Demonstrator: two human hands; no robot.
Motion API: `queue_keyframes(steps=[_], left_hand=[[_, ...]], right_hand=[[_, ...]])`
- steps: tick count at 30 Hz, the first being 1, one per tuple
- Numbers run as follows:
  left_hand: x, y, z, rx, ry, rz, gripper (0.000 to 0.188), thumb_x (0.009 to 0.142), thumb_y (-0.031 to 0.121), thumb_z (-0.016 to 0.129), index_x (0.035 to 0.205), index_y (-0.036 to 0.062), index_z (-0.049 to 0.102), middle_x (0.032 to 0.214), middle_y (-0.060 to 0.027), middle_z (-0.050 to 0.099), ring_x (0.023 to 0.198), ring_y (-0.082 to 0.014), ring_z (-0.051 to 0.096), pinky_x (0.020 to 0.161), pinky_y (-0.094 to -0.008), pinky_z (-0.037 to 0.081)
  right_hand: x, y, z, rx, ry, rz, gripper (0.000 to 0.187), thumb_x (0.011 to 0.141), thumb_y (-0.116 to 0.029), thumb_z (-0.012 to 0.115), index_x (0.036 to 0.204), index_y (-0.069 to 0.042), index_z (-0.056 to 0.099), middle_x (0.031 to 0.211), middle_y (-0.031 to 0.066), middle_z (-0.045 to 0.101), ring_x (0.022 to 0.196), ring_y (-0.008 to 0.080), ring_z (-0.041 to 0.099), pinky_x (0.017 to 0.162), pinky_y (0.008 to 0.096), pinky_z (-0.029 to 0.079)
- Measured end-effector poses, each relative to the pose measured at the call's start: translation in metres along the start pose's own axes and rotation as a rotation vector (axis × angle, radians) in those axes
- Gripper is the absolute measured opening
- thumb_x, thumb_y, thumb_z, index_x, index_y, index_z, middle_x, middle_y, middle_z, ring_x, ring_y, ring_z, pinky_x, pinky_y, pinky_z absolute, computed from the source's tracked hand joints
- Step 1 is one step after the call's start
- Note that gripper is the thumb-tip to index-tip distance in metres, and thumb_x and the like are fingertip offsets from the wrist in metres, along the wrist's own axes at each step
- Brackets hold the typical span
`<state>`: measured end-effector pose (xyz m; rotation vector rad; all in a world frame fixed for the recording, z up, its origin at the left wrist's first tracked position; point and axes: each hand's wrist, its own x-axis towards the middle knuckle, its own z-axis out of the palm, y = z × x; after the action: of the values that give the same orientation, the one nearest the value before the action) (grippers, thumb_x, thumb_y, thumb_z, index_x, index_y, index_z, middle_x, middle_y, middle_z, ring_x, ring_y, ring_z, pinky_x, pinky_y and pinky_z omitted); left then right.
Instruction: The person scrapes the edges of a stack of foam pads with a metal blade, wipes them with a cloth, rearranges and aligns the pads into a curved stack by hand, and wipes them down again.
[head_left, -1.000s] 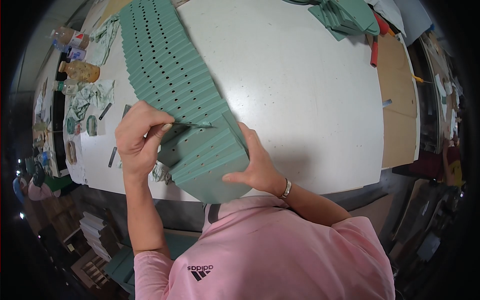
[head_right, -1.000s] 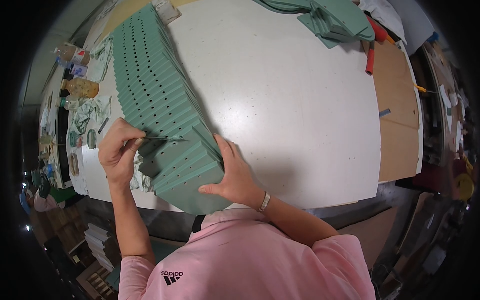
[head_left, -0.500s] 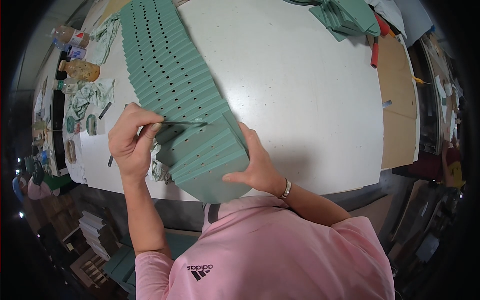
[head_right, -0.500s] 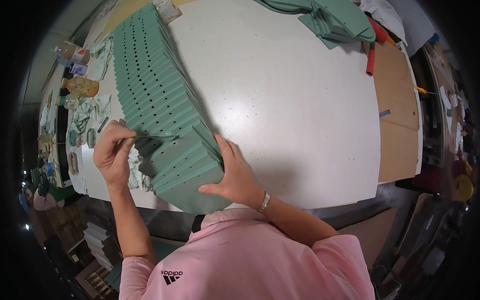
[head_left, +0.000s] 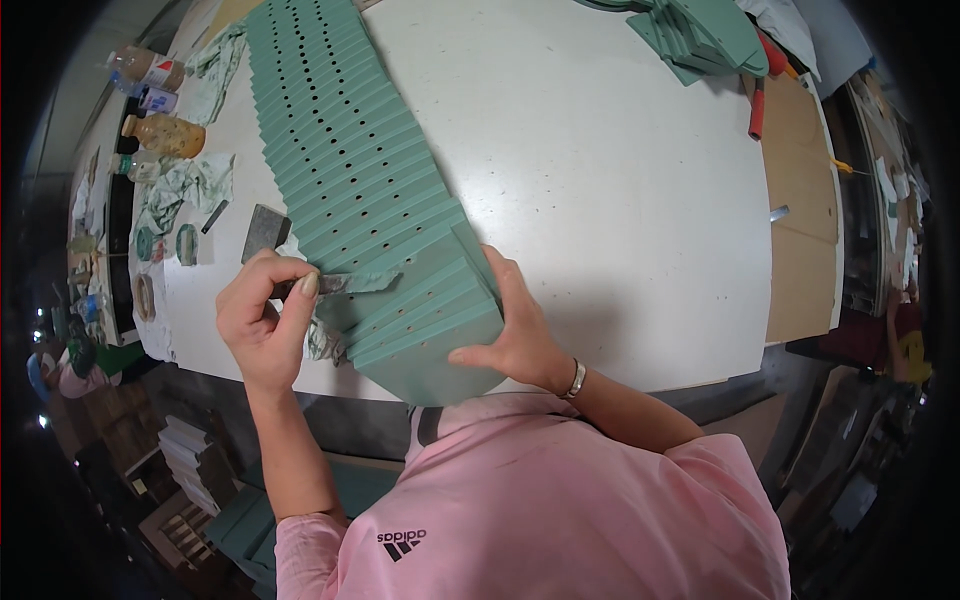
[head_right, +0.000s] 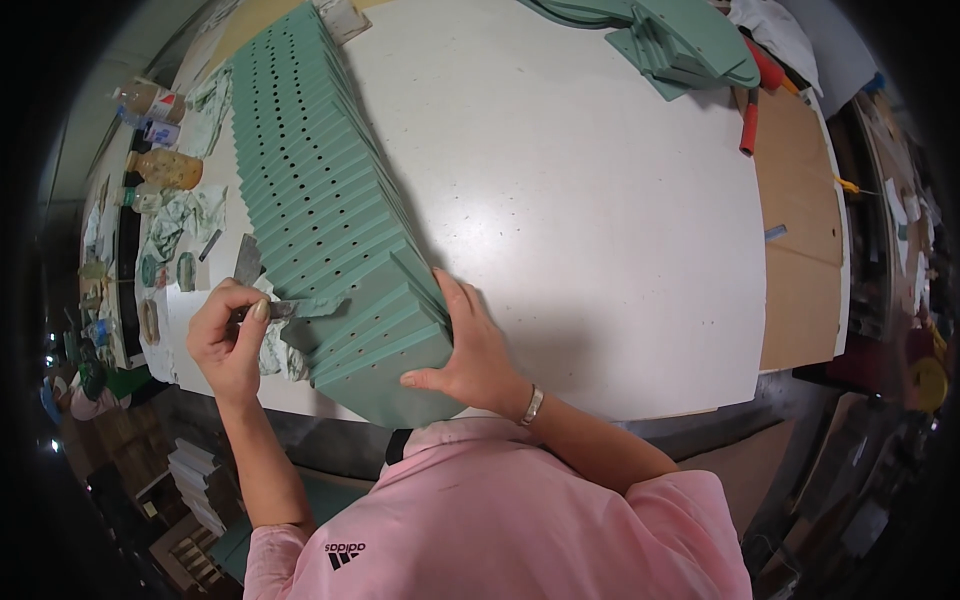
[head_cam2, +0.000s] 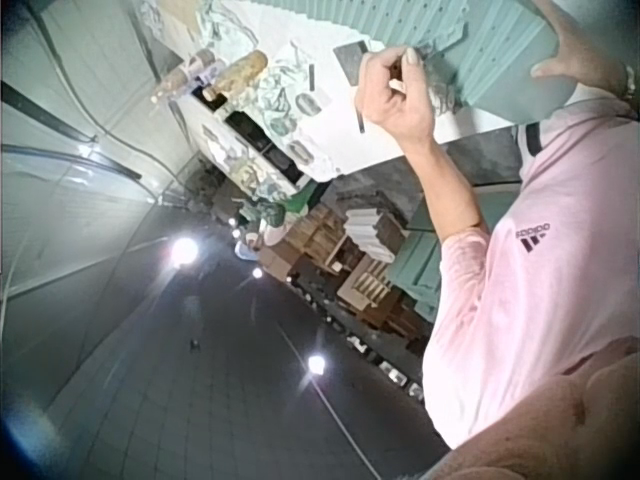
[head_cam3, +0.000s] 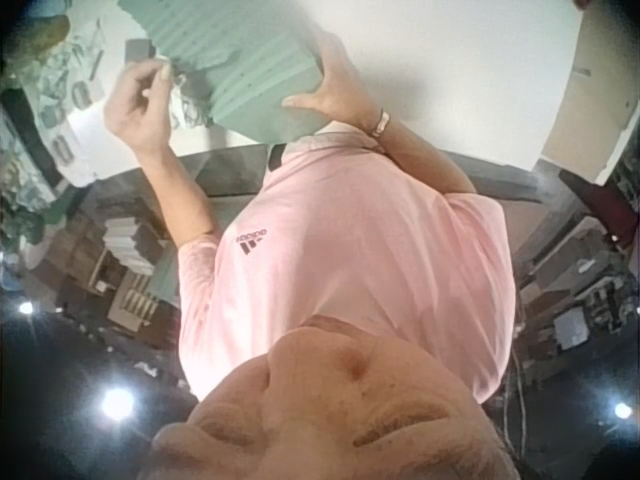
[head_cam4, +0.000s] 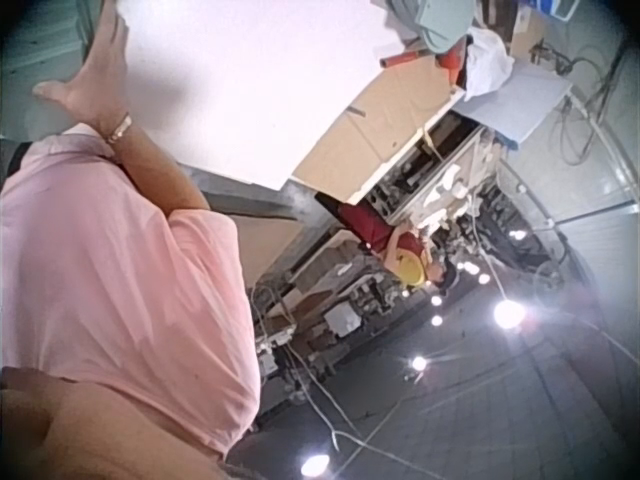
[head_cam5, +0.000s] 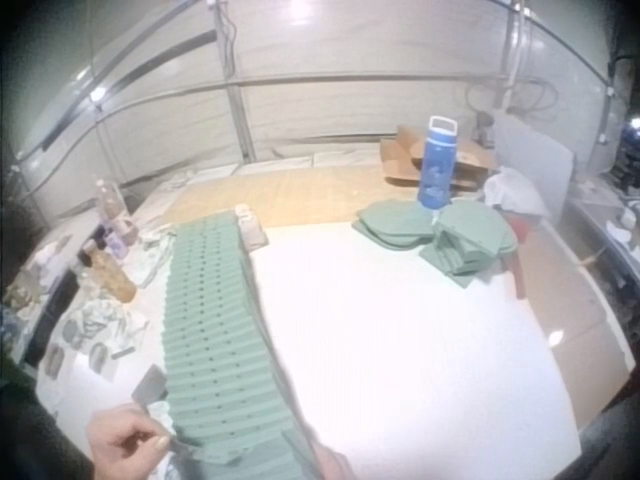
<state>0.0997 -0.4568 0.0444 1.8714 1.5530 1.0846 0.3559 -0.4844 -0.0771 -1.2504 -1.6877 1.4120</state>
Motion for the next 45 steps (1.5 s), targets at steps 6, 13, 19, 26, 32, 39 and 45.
queue_keyframes(steps=[6, 13, 19, 26, 32, 39, 45], left_hand=[[0.002, 0.001, 0.004, 0.034, 0.022, 0.035, 0.004, 0.080, -0.004, 0.067, 0.082, -0.0027, 0.064, 0.068, -0.0036, 0.057, 0.059, -0.0099, 0.048, 0.054, -0.0228, 0.035], [0.003, 0.006, 0.005, 0.051, 0.007, 0.038, 0.002, 0.085, -0.002, 0.064, 0.085, -0.0028, 0.063, 0.073, -0.0020, 0.054, 0.064, -0.0079, 0.045, 0.058, -0.0215, 0.033], [0.007, 0.012, 0.010, 0.103, 0.026, 0.119, 0.005, 0.078, -0.005, 0.067, 0.081, -0.0021, 0.064, 0.066, -0.0050, 0.056, 0.056, -0.0124, 0.048, 0.052, -0.0251, 0.034], [0.010, 0.023, 0.015, 0.189, 0.009, 0.216, 0.007, 0.074, -0.006, 0.066, 0.078, -0.0013, 0.063, 0.065, -0.0059, 0.054, 0.053, -0.0152, 0.047, 0.049, -0.0269, 0.034], [0.009, 0.029, 0.020, 0.207, 0.009, 0.210, 0.006, 0.075, -0.005, 0.066, 0.077, -0.0016, 0.063, 0.064, -0.0057, 0.054, 0.053, -0.0145, 0.047, 0.048, -0.0267, 0.034], [0.010, 0.029, 0.021, 0.208, 0.024, 0.199, 0.004, 0.077, -0.005, 0.066, 0.079, -0.0023, 0.063, 0.063, -0.0059, 0.053, 0.053, -0.0135, 0.047, 0.049, -0.0259, 0.034], [-0.007, 0.006, -0.005, -0.030, 0.334, -0.040, 0.007, 0.092, 0.000, 0.063, 0.098, -0.0026, 0.065, 0.089, -0.0027, 0.061, 0.073, -0.0085, 0.051, 0.066, -0.0201, 0.040]], right_hand=[[0.001, -0.002, -0.002, 0.014, -0.026, 0.021, 0.119, 0.060, -0.036, 0.090, 0.151, 0.000, 0.021, 0.142, 0.0224, 0.038, 0.129, 0.0393, 0.045, 0.105, 0.0448, 0.042], [0.001, -0.002, -0.002, 0.005, -0.032, 0.020, 0.119, 0.061, -0.037, 0.090, 0.151, 0.000, 0.021, 0.143, 0.0227, 0.038, 0.130, 0.0398, 0.044, 0.105, 0.0449, 0.041], [0.001, 0.000, -0.001, -0.004, -0.021, 0.004, 0.120, 0.061, -0.038, 0.090, 0.151, 0.000, 0.021, 0.142, 0.0227, 0.038, 0.129, 0.0399, 0.045, 0.105, 0.0451, 0.041], [0.001, -0.001, -0.001, -0.006, -0.016, 0.006, 0.119, 0.061, -0.037, 0.090, 0.151, 0.000, 0.022, 0.142, 0.0227, 0.038, 0.129, 0.0402, 0.045, 0.105, 0.0449, 0.041], [-0.001, -0.003, -0.002, -0.009, -0.012, -0.003, 0.119, 0.061, -0.036, 0.090, 0.151, -0.001, 0.022, 0.141, 0.0223, 0.039, 0.128, 0.0401, 0.045, 0.105, 0.0449, 0.041], [0.000, -0.003, -0.003, 0.013, -0.021, 0.014, 0.118, 0.061, -0.035, 0.090, 0.151, -0.001, 0.022, 0.141, 0.0220, 0.039, 0.129, 0.0396, 0.045, 0.105, 0.0445, 0.041], [0.004, -0.005, 0.000, 0.022, -0.022, 0.011, 0.118, 0.060, -0.032, 0.091, 0.150, 0.000, 0.023, 0.141, 0.0224, 0.039, 0.129, 0.0392, 0.045, 0.106, 0.0446, 0.040]])
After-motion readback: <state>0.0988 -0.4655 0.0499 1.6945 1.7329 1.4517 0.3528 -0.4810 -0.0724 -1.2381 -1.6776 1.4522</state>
